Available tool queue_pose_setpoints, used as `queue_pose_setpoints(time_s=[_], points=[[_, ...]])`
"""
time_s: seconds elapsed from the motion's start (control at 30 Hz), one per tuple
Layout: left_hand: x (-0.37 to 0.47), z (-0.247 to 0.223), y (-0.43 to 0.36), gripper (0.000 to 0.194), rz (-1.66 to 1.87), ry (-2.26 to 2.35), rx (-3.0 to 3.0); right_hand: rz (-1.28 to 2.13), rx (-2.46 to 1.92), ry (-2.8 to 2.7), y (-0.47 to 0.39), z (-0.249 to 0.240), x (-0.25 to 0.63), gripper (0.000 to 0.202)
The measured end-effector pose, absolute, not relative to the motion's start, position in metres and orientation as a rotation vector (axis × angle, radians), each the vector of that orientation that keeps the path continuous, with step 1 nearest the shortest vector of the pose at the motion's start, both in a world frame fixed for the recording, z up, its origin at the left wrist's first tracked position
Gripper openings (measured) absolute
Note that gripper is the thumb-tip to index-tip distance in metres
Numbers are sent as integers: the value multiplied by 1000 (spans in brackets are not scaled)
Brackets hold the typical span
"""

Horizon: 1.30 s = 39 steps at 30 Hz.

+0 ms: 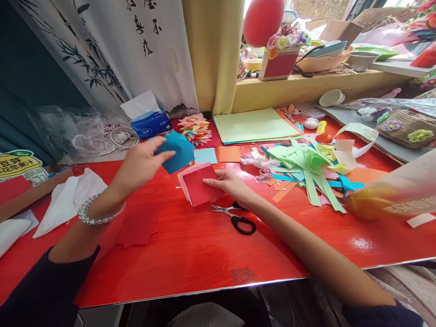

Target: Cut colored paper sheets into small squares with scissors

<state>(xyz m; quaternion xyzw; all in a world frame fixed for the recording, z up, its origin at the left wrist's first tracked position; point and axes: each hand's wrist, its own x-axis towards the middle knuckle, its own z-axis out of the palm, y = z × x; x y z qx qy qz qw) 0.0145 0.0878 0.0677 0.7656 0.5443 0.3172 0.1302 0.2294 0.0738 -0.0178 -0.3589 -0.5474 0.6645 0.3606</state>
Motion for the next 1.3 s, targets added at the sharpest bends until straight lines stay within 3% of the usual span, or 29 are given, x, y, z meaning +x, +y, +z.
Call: queue_pose_setpoints(time_s=[0.1, 0.2, 0.4, 0.5, 0.63, 0.8, 1.13, 1.3], points=[[-20, 71, 111, 29, 909, 1801, 2260, 1506, -903, -1537, 78, -23, 232, 27], [-55, 62, 134, 32, 623, 1708, 2308, 1318, -906, -1671, 80, -27, 234, 26], [-78, 41, 150, 40, 245, 1686, 2314, 1303, -897, -1823, 79, -28, 236, 27], [-76, 44, 148, 35, 257, 1670, 2346, 1161, -897, -1883, 78, -26, 236, 14], [-80, 51, 148, 34, 346, 1763, 2348, 1101, -875, -1930, 77, -24, 235, 11], [-89, 46, 153, 44, 145, 1813, 2371, 1134, -984, -1915, 76, -26, 233, 36], [-82, 36, 153, 49, 148, 1867, 2349, 920, -1105, -1838, 78, -28, 232, 49], [-90, 45, 152, 46, 303, 1847, 2301, 739, -1239, -1961, 78, -28, 233, 25]])
